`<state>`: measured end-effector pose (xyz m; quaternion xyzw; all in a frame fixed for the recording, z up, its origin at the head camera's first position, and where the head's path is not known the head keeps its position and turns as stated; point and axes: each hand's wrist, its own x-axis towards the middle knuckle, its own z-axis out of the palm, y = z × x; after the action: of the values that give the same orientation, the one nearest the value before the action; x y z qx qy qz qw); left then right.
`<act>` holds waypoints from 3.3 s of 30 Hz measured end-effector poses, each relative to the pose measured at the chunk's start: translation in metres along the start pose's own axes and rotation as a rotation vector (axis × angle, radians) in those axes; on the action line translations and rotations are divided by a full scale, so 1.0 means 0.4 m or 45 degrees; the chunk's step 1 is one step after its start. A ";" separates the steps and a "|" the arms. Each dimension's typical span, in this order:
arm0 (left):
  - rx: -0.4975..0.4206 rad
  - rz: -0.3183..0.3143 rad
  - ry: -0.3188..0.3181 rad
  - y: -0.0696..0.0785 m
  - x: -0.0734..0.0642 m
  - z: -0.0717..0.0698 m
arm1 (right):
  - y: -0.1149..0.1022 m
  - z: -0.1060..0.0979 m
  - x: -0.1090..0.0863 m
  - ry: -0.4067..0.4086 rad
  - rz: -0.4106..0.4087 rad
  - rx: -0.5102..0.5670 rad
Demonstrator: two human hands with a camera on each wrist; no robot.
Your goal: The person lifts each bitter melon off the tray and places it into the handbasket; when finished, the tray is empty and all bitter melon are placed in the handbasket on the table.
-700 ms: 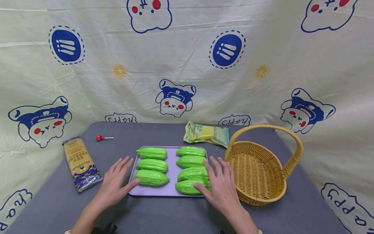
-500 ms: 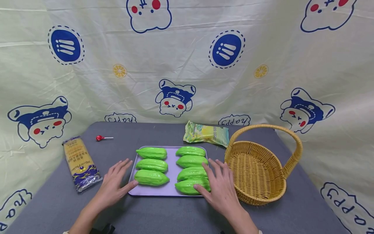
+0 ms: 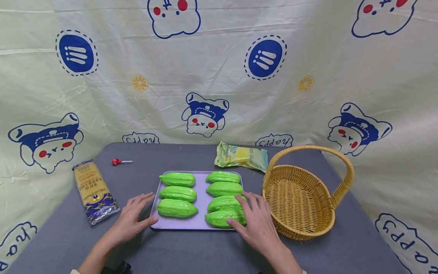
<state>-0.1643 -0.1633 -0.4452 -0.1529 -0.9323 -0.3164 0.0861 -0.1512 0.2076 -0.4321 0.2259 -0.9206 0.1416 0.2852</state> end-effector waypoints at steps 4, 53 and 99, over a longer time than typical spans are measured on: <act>-0.013 0.033 0.001 -0.014 0.002 0.004 | 0.002 0.004 -0.002 -0.033 0.017 0.021; -0.038 -0.009 -0.252 -0.095 0.035 0.024 | 0.028 0.051 -0.015 -0.206 0.018 0.118; -0.020 -0.001 -0.214 -0.084 0.030 0.030 | 0.039 0.065 -0.012 -0.274 0.016 0.188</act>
<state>-0.1877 -0.1782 -0.4705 -0.1791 -0.9338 -0.3098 0.0063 -0.1674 0.2124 -0.4578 0.2546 -0.9343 0.1858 0.1664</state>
